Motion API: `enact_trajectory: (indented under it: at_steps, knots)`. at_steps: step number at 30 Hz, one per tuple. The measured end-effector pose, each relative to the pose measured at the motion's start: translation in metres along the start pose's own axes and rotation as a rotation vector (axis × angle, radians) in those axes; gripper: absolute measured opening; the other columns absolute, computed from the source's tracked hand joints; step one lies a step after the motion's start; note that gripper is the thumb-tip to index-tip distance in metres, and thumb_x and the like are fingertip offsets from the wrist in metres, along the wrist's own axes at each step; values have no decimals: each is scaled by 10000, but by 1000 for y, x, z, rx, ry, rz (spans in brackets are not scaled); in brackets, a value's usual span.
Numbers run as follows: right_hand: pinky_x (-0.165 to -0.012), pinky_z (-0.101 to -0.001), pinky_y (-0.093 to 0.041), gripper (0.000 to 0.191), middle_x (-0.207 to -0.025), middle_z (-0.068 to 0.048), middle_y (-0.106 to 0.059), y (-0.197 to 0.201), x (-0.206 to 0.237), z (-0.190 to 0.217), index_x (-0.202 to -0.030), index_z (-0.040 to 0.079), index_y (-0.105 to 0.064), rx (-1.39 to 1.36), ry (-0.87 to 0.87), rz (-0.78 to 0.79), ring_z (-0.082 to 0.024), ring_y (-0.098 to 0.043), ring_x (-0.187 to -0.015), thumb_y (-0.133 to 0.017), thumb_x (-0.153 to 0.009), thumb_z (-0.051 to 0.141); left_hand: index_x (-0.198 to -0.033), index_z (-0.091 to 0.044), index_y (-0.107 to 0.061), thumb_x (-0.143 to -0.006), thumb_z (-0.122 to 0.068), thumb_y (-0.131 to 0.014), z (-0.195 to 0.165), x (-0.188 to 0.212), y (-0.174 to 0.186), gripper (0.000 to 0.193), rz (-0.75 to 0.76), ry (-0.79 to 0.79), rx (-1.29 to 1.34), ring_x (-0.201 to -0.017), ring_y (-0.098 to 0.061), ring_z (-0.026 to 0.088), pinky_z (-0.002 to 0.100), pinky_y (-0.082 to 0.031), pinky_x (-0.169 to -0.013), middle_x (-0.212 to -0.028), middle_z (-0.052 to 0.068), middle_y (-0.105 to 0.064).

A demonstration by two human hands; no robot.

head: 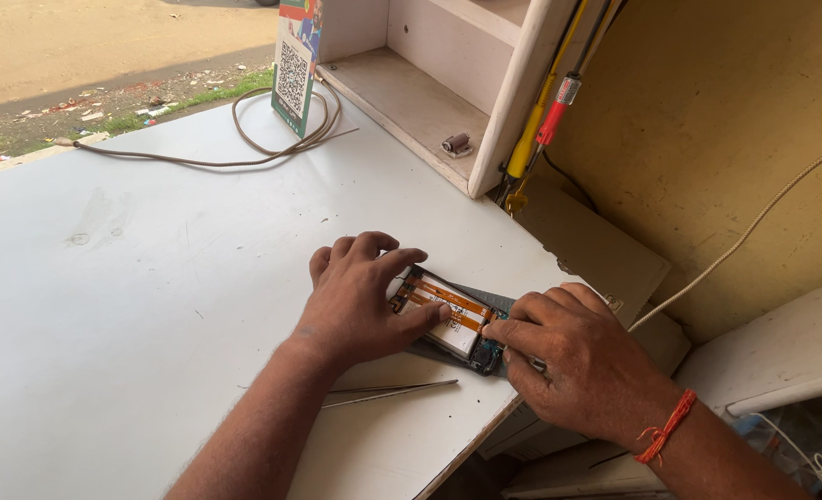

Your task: The person works on a smartphone at a counter, prying open the back cover and lifting the battery from the phone body. They use a metal pry tool to work around the battery, then press the back cover closed and hold the reassembled phone.

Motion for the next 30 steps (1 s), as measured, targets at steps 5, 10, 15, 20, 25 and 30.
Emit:
enact_trajectory:
  at_steps: [5, 10, 15, 20, 25, 30]
  knots:
    - [-874, -427, -499, 331, -933, -61, -691, -4, 5, 1, -1043, 121, -791, -18, -20, -44, -265, -644, -898, -765, -713, 113, -1023, -256, -816, -703, -239, -788, -16, 9, -6, 322, -100, -340, 94, -1421, -393, 304, 575, -110, -1198, -1381, 117, -578]
    - [-848, -419, -518, 333, -957, -49, -686, -11, 11, 1, -1066, 129, -774, -90, -129, -39, -261, -656, -898, -765, -734, 107, -820, -241, -824, -748, -105, -698, -20, 10, -12, 200, 14, -435, 211, -1403, -473, 258, 527, -196, -1204, -1346, 68, -649]
    - [-851, -414, -531, 356, -1020, -71, -693, -15, 15, 1, -1089, 118, -762, -166, -168, -94, -278, -672, -963, -771, -734, 98, -896, -259, -829, -745, -86, -667, -19, 11, -13, 281, 31, -427, 212, -1346, -518, 221, 485, -236, -1187, -1301, 50, -678]
    - [-860, -393, -552, 344, -1022, -79, -705, -19, 29, 0, -1078, 81, -735, -206, -257, -194, -266, -687, -998, -790, -741, 123, -951, -278, -834, -764, -98, -664, -21, 10, -14, 310, 38, -422, 197, -1305, -545, 210, 490, -236, -1180, -1243, 54, -693]
    - [-798, -373, -562, 211, -928, -52, -721, -31, 34, 0, -957, 83, -749, -197, -310, -279, -228, -700, -926, -803, -762, 142, -974, -285, -835, -768, -91, -647, -21, 10, -15, 340, 35, -438, 178, -1285, -555, 215, 493, -242, -1166, -1233, 56, -692]
    - [-754, -365, -560, 166, -831, -40, -715, -37, 28, -1, -898, 84, -764, -219, -415, -256, -211, -695, -830, -812, -747, 136, -985, -284, -833, -755, -96, -650, -21, 11, -14, 349, 33, -432, 191, -1270, -570, 207, 477, -267, -1162, -1223, 47, -700]
Point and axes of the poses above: each hand's wrist, its own x-axis away from the middle knuckle, its own y-axis out of the back of the hand, z = x × y, the point moved 1 cm from there along -x, towards the middle knuckle
